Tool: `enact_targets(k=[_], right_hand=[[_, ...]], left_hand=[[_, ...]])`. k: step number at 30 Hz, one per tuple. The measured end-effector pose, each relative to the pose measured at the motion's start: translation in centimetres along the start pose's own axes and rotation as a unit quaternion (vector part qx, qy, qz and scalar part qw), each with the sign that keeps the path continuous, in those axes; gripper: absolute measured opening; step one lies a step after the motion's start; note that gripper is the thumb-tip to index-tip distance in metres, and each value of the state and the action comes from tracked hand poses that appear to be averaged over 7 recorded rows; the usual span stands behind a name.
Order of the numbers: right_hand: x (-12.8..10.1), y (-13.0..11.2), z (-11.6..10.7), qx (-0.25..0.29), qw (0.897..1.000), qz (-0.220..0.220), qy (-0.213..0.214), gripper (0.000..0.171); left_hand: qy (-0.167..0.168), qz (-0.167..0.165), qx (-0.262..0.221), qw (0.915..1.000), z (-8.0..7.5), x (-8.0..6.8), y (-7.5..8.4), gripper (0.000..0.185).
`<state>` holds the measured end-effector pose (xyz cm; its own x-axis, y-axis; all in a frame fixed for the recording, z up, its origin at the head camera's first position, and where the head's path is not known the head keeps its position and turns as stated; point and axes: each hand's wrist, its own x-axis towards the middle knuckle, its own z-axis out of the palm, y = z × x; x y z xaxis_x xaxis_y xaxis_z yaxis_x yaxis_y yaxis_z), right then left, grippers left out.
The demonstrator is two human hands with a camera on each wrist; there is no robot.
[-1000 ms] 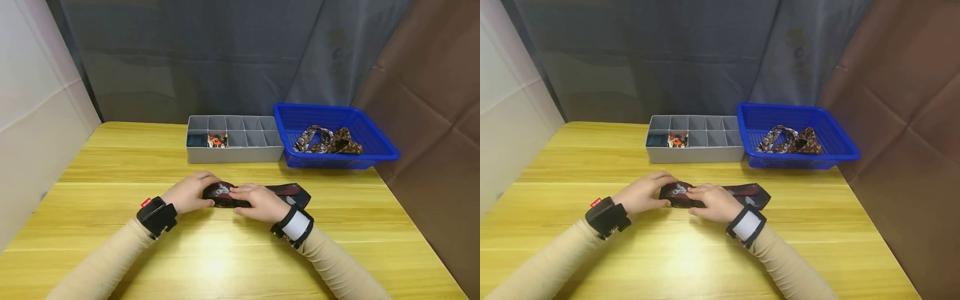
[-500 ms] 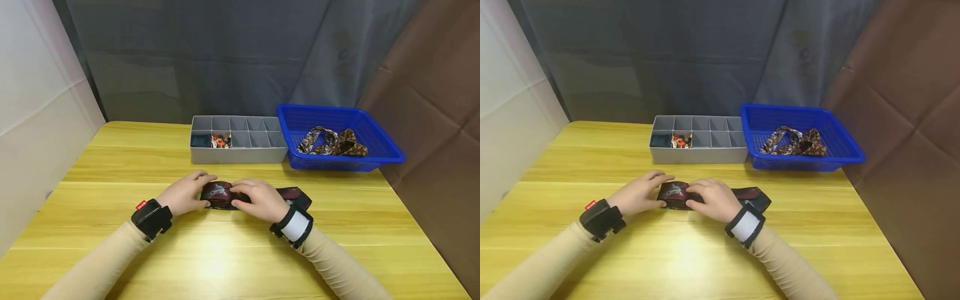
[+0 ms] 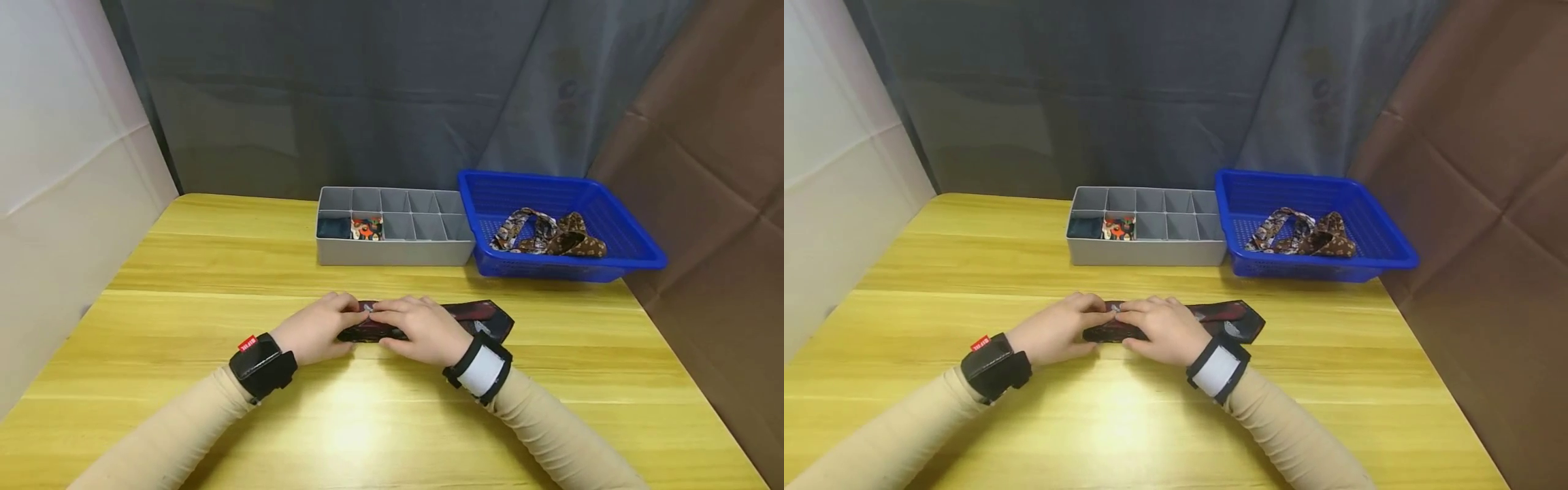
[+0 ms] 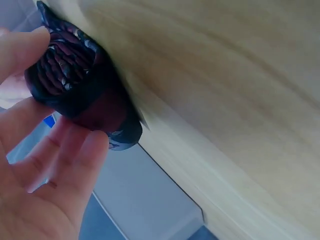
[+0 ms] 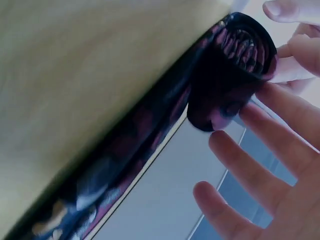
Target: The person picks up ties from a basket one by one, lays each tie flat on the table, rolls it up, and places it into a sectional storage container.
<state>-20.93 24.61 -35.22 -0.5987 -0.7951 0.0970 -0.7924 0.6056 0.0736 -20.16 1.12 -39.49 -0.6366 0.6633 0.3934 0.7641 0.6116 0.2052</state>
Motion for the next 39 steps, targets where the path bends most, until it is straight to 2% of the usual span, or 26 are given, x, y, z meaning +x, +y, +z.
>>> enact_targets(k=[2, 4, 6, 9, 13, 19, 23, 27, 33, 36, 39], right_hand=[[-0.1, -0.1, -0.2, -0.007, 1.000, -0.001, -0.011, 0.045], [-0.2, -0.2, -0.4, -0.011, 1.000, -0.002, -0.020, 0.045], [-0.2, -0.2, -0.7, -0.010, 0.999, -0.001, -0.031, 0.045], [-0.3, 0.0, -0.8, 0.004, 0.999, 0.004, -0.053, 0.047], [-0.1, 0.4, -0.6, 0.039, 0.997, 0.005, -0.073, 0.049], [0.9, 0.5, -0.4, 0.066, 0.995, -0.002, -0.078, 0.051], [1.9, 0.0, -0.2, 0.086, 0.992, -0.002, -0.092, 0.054], [3.1, -0.8, 0.0, 0.107, 0.990, -0.003, -0.091, 0.055], [4.7, -1.6, 0.3, 0.121, 0.989, -0.005, -0.083, 0.055], [5.2, -1.6, 0.4, 0.126, 0.988, -0.004, -0.085, 0.054], [5.5, -1.4, 0.5, 0.129, 0.988, -0.007, -0.088, 0.050]], left_hand=[[-0.006, 0.010, -0.014, 0.9998, 0.0, 0.2, 0.0, 0.052], [-0.007, 0.005, -0.042, 0.9991, 0.0, 0.3, -0.3, 0.050], [-0.006, -0.014, -0.072, 0.9973, 0.0, 0.3, -0.9, 0.051], [-0.009, -0.063, -0.097, 0.9933, 0.3, 0.3, -2.0, 0.058], [-0.028, -0.112, -0.092, 0.9890, 0.4, 0.0, -3.2, 0.067], [-0.045, -0.139, -0.097, 0.9845, -0.5, -0.5, -3.7, 0.054], [-0.049, -0.157, -0.100, 0.9812, -1.3, -1.3, -3.7, 0.056], [-0.026, -0.162, -0.096, 0.9817, -2.2, -2.0, -3.7, 0.061], [0.028, -0.154, -0.064, 0.9856, -3.3, -2.3, -3.7, 0.068], [0.052, -0.149, -0.068, 0.9852, -3.7, -2.4, -3.2, 0.068], [0.066, -0.131, -0.081, 0.9859, -3.8, -2.6, -2.6, 0.064]])
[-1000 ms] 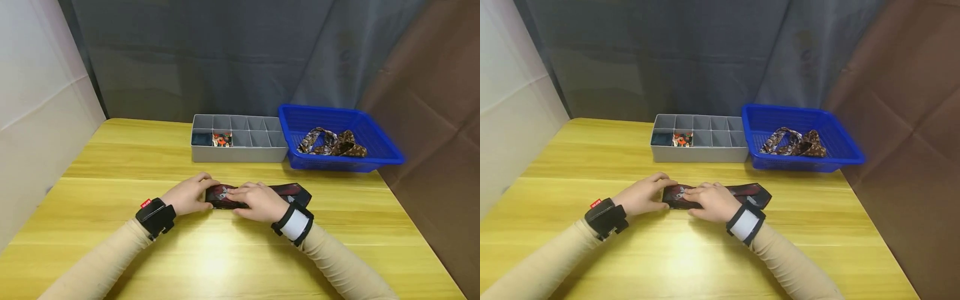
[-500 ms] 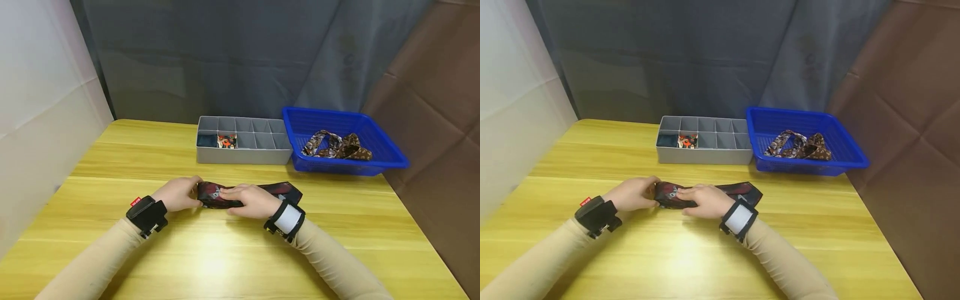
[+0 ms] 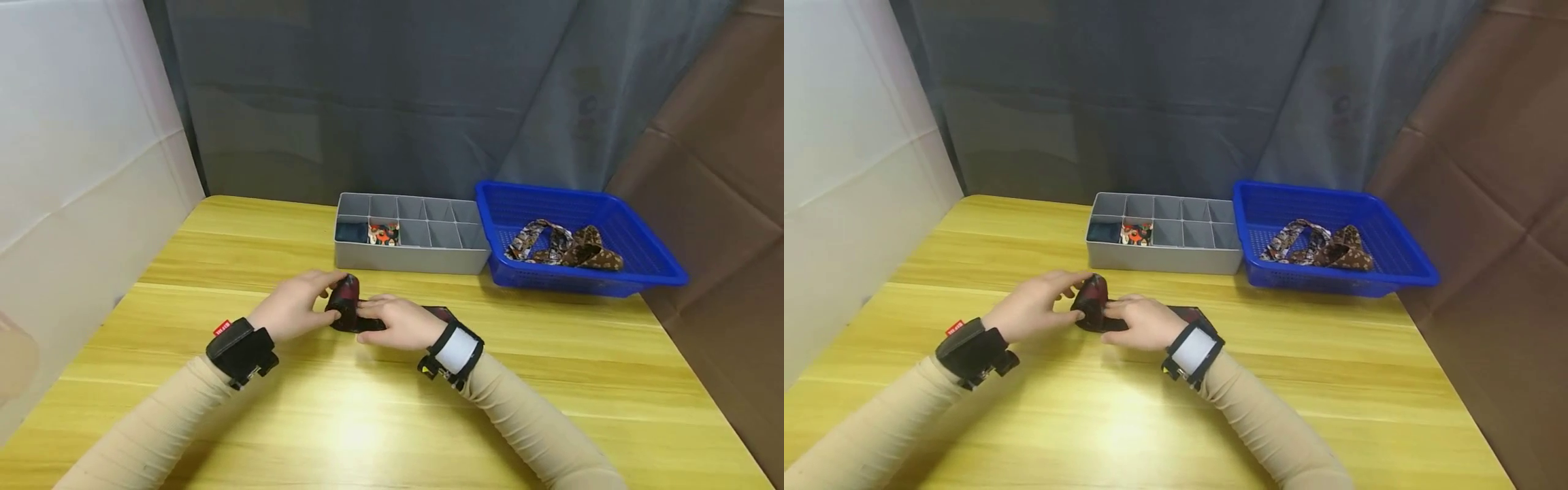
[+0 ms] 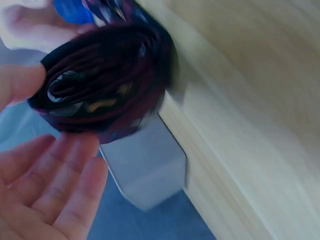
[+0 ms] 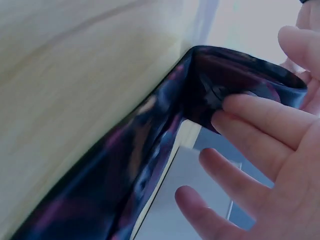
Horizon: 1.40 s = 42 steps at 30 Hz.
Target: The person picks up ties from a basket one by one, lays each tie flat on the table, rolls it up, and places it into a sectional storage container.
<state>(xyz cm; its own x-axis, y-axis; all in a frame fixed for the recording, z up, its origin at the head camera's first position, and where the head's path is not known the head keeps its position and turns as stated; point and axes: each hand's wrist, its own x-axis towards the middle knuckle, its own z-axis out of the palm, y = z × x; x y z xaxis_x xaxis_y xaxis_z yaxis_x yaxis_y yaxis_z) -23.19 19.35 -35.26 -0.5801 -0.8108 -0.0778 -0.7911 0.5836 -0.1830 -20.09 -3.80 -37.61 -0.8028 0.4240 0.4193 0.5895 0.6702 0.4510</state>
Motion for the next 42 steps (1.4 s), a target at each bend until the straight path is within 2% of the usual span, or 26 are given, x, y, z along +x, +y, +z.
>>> enact_targets(k=[4, 7, 17, 23, 32, 38, 42], right_hand=[[-0.6, 1.1, 0.0, 0.007, 1.000, -0.001, 0.001, 0.036], [-1.3, 2.1, 0.0, 0.004, 1.000, 0.004, 0.004, 0.032], [-4.7, 4.8, -1.1, 0.020, 0.998, 0.047, 0.024, 0.041], [-6.8, 6.0, -1.9, 0.021, 0.996, 0.075, 0.042, 0.043], [-9.4, 7.0, -1.9, 0.054, 0.993, 0.102, 0.017, 0.043], [-10.0, 6.7, -1.9, 0.044, 0.992, 0.111, 0.040, 0.043], [-9.5, 5.8, -1.5, 0.026, 0.994, 0.089, 0.057, 0.043]], left_hand=[[-0.016, 0.040, -0.023, 0.9988, 1.2, 0.5, 1.2, 0.058], [-0.031, 0.065, -0.020, 0.9972, 2.4, 0.9, 2.0, 0.057], [-0.045, 0.121, 0.056, 0.9901, 5.2, 1.7, 3.7, 0.054], [-0.039, 0.119, 0.086, 0.9884, 5.8, 2.0, 4.2, 0.050], [-0.030, 0.126, 0.100, 0.9865, 5.9, 2.1, 4.5, 0.049], [-0.029, 0.130, 0.104, 0.9856, 6.0, 2.1, 4.4, 0.048], [-0.048, 0.131, 0.079, 0.9870, 5.7, 2.5, 4.3, 0.048]])
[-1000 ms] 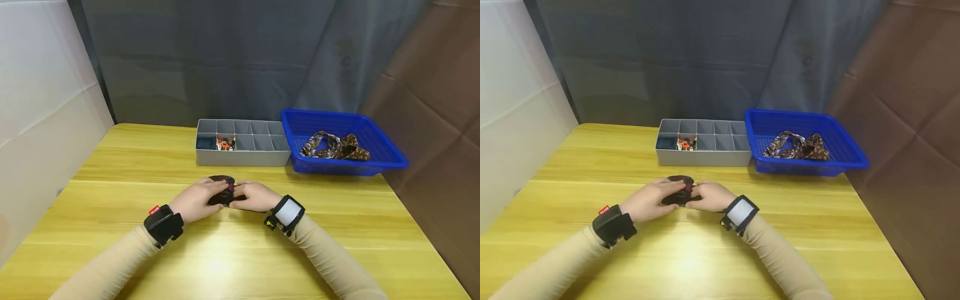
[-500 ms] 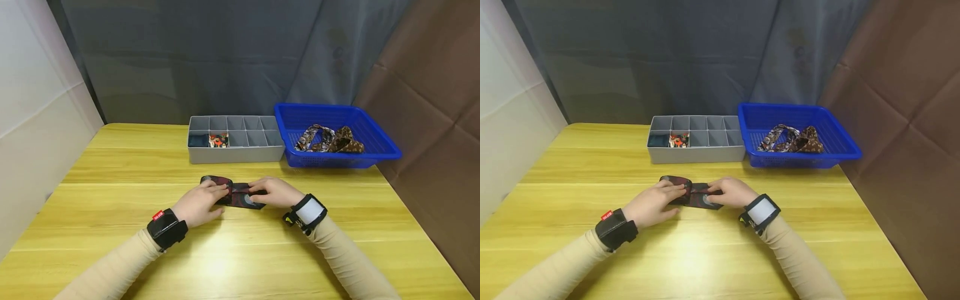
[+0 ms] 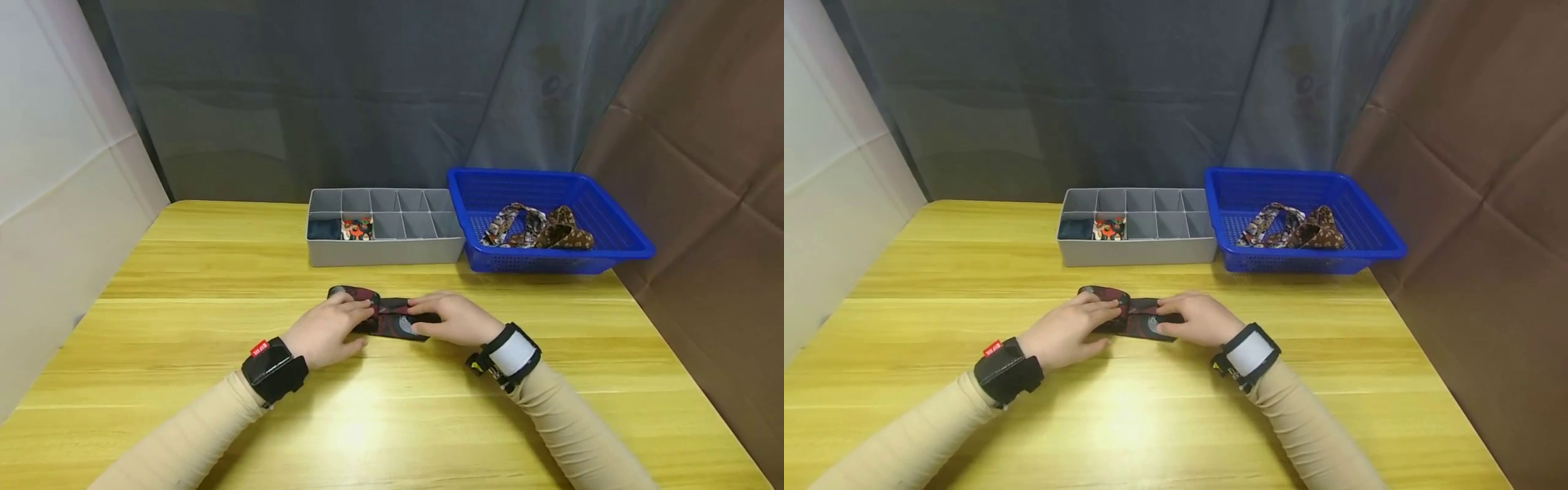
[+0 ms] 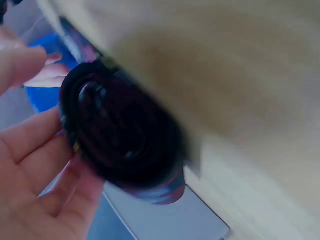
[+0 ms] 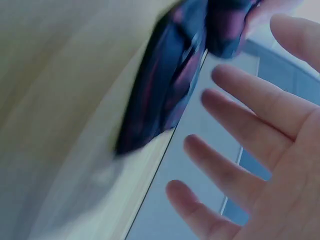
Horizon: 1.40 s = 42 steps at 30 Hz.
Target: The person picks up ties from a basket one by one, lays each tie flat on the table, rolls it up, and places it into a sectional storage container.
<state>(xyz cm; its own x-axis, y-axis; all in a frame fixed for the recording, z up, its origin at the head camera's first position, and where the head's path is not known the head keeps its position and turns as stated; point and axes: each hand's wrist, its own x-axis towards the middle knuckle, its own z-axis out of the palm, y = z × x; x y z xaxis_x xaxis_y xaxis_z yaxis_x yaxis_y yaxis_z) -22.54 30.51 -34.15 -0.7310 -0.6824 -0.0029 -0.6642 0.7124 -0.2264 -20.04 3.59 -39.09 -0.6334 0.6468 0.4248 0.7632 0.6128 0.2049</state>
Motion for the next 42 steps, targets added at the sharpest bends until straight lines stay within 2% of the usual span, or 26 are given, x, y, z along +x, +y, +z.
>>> enact_targets(k=[5, 9, 11, 13, 15, 17, 20, 22, 25, 29, 35, 39, 42], right_hand=[[1.0, -2.1, 0.8, 0.007, 0.998, -0.057, 0.007, 0.048], [1.9, -3.7, 1.3, -0.001, 0.995, -0.097, 0.017, 0.052], [2.2, -4.2, 1.5, -0.014, 0.995, -0.102, 0.017, 0.053], [2.4, -4.4, 1.7, -0.029, 0.995, -0.099, 0.013, 0.053], [2.5, -4.4, 1.9, -0.044, 0.995, -0.092, 0.004, 0.053], [2.4, -4.3, 2.0, -0.050, 0.995, -0.085, -0.001, 0.054], [2.4, -4.3, 2.1, -0.045, 0.996, -0.077, -0.007, 0.055], [2.6, -4.5, 2.1, -0.037, 0.997, -0.074, -0.010, 0.056], [2.9, -4.7, 2.1, -0.032, 0.997, -0.073, -0.017, 0.054], [3.8, -5.1, 2.2, -0.029, 0.996, -0.075, -0.027, 0.054], [5.6, -5.4, 2.3, -0.006, 0.997, -0.069, -0.040, 0.054], [6.5, -5.4, 2.3, 0.007, 0.996, -0.069, -0.048, 0.053], [6.9, -5.1, 2.5, 0.018, 0.996, -0.068, -0.052, 0.050]], left_hand=[[-0.032, -0.010, -0.067, 0.9972, -1.6, 0.4, -0.8, 0.042], [-0.017, -0.026, -0.108, 0.9936, -2.5, 0.4, -1.7, 0.034], [0.010, -0.053, -0.118, 0.9916, -2.6, 0.2, -2.4, 0.030], [0.030, -0.094, -0.123, 0.9875, -2.6, -0.2, -3.2, 0.028], [0.031, -0.142, -0.121, 0.9820, -2.6, -0.6, -3.9, 0.031], [0.005, -0.180, -0.120, 0.9763, -2.5, -1.0, -4.4, 0.038], [-0.043, -0.212, -0.128, 0.9679, -2.4, -1.3, -4.7, 0.050], [-0.061, -0.222, -0.140, 0.9629, -2.4, -1.3, -4.8, 0.056], [-0.057, -0.234, -0.152, 0.9584, -2.5, -1.3, -4.8, 0.059], [-0.033, -0.243, -0.148, 0.9582, -2.9, -1.5, -5.0, 0.058], [0.027, -0.225, -0.101, 0.9687, -3.7, -2.0, -5.3, 0.049], [0.066, -0.206, -0.070, 0.9738, -4.1, -1.8, -4.5, 0.045], [0.082, -0.184, -0.053, 0.9780, -4.2, -1.4, -3.6, 0.042]])
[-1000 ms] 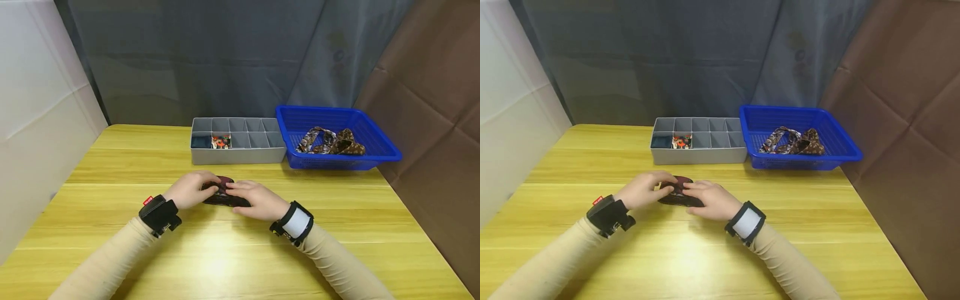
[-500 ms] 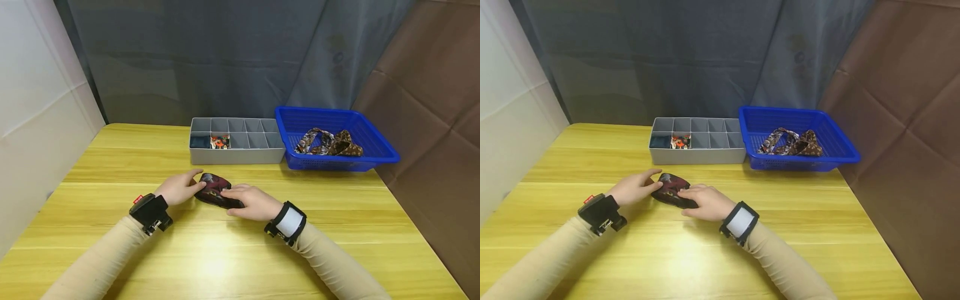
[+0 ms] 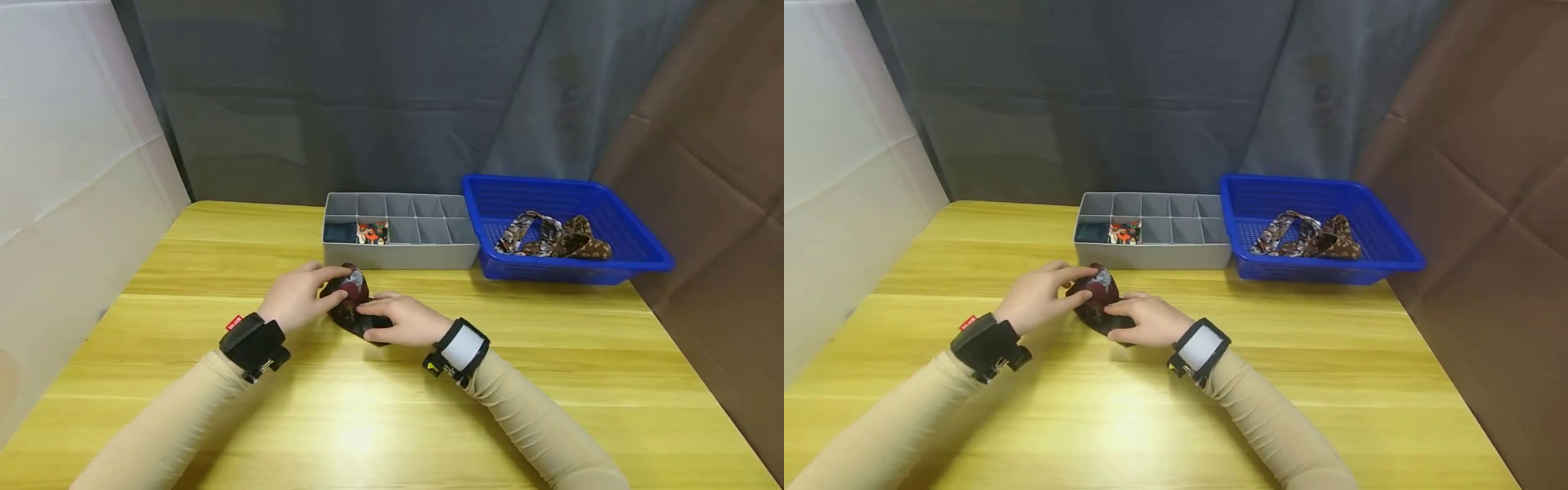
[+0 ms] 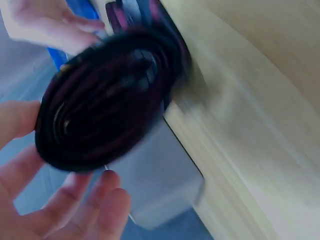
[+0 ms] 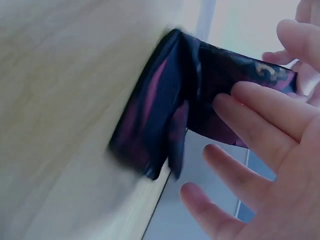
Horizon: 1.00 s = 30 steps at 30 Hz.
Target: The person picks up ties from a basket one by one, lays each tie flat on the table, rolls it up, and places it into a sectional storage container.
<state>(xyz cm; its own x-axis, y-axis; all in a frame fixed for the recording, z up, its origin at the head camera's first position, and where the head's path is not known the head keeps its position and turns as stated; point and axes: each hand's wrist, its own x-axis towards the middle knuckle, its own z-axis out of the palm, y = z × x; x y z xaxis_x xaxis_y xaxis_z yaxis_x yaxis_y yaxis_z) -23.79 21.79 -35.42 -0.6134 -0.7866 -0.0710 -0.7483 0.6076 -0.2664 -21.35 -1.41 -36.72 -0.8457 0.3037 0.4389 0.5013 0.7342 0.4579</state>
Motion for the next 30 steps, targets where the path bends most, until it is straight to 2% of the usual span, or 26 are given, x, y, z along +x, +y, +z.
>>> enact_targets(k=[5, 8, 10, 14, 18, 23, 26, 30], right_hand=[[-0.8, 1.0, 0.1, 0.009, 1.000, -0.008, 0.006, 0.042], [-1.5, 1.6, -0.1, 0.012, 1.000, -0.007, 0.016, 0.036], [-2.0, 2.0, -0.3, 0.019, 0.999, 0.009, 0.024, 0.032], [-3.0, 2.8, -0.6, 0.042, 0.996, 0.061, 0.055, 0.027], [-3.2, 3.3, -0.6, 0.064, 0.988, 0.112, 0.082, 0.037], [-2.0, 3.7, -0.5, 0.100, 0.979, 0.151, 0.091, 0.050], [-0.7, 3.9, -0.6, 0.126, 0.976, 0.159, 0.079, 0.059], [1.1, 4.0, -0.9, 0.149, 0.977, 0.150, 0.040, 0.065]], left_hand=[[0.014, 0.074, 0.019, 0.9970, 1.7, 0.3, 2.0, 0.036], [0.017, 0.115, 0.033, 0.9927, 2.7, 0.2, 2.7, 0.041], [0.016, 0.131, 0.041, 0.9905, 3.2, -0.1, 3.1, 0.047], [0.001, 0.140, 0.041, 0.9893, 4.1, -0.6, 3.4, 0.050], [-0.019, 0.146, 0.034, 0.9884, 4.6, -1.1, 3.5, 0.043], [-0.033, 0.168, 0.042, 0.9844, 4.8, -1.6, 3.5, 0.038], [-0.034, 0.184, 0.054, 0.9809, 5.0, -1.7, 3.5, 0.036], [-0.038, 0.201, 0.059, 0.9772, 5.1, -1.7, 3.4, 0.035]])
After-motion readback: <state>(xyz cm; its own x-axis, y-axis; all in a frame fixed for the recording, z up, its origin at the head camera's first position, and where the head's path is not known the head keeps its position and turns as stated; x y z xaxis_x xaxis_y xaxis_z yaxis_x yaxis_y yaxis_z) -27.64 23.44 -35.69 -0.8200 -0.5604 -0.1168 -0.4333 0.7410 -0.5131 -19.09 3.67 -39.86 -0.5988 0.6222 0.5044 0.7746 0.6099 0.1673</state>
